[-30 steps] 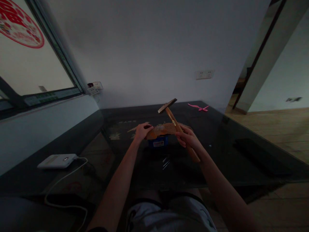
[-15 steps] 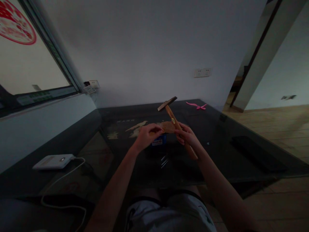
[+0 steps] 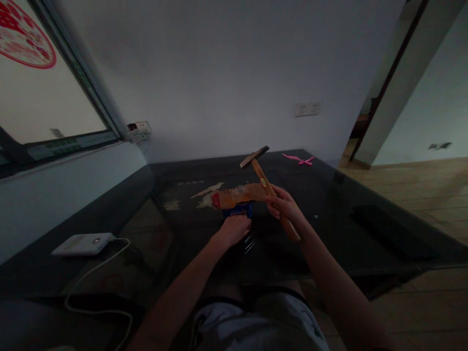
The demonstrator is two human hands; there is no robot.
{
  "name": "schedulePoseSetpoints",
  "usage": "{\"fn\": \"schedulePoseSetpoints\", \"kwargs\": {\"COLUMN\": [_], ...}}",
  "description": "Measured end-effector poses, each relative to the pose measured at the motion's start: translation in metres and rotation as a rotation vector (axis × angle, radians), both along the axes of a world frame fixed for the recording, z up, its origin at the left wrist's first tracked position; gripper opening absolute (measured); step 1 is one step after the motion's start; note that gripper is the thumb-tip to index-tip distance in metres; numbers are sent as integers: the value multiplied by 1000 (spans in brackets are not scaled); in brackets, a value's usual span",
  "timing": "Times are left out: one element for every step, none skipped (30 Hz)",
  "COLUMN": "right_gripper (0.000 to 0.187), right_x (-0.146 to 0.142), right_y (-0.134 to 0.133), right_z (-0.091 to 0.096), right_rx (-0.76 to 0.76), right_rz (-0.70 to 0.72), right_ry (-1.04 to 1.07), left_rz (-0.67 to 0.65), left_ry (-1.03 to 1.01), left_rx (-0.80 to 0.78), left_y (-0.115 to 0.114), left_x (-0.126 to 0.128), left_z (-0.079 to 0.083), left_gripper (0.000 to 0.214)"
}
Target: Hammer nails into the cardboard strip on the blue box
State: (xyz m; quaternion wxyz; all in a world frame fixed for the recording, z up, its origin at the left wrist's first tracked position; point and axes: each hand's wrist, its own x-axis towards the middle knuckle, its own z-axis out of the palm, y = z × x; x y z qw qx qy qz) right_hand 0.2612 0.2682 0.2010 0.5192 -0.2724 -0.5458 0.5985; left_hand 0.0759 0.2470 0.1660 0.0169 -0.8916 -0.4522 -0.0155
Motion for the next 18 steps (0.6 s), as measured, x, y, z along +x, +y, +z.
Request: {"fn": "schedulePoseSetpoints", "kwargs": {"right_gripper": [59,60,61,61,62,62,62,62,61,60,60,59,58,58,58,57,55,53], "right_x": [0,0,-1,-1,-1,-1,-1,-1,-1,0,0,0,1,1,1,1,1,1], "right_y": [0,0,0,0,0,0,0,0,0,0,-1,-1,-1,-1,-1,0,0,0], "right_z": [0,0,0,0,0,-1,-1,-1,-1,-1,-1,0,0,0,0,0,-1,-1], "right_rx": [2,3,4,4,4,4,5,7,11,14,16,16,15,13,11,11,11,12], "right_rz": [5,10,12,15,18,21,21,19,16,12,10,9,8,7,2,-5,-12,-19], "right_ry": [-5,-9,-11,-13,-15,-16,-16,-16,-16,-18,-22,-27,-31,-35,-36,-35,-33,-33], "left_rz": [12,22,27,32,35,39,47,57,66,64,47,14,-31,-81,-125,-158,-173,-171], "left_ry": [23,45,61,72,73,62,37,-6,-64,-137,-224,-319,-416,-509,-594,-664,-725,-779], "left_rx": [9,19,28,35,38,38,32,19,-3,-35,-73,-111,-144,-167,-174,-169,-152,-128], "left_y": [-1,-2,-3,-3,-3,-3,-3,-3,-5,-7,-10,-14,-18,-23,-27,-30,-31,-29], "left_x": [2,5,7,8,9,9,9,9,8,8,7,5,4,2,-1,-5,-9,-13], "left_z": [1,2,2,2,1,1,1,1,3,5,8,12,18,24,31,38,45,51], "left_gripper": [13,14,15,16,16,16,16,16,15,15,16,18,21,22,21,19,17,15]}}
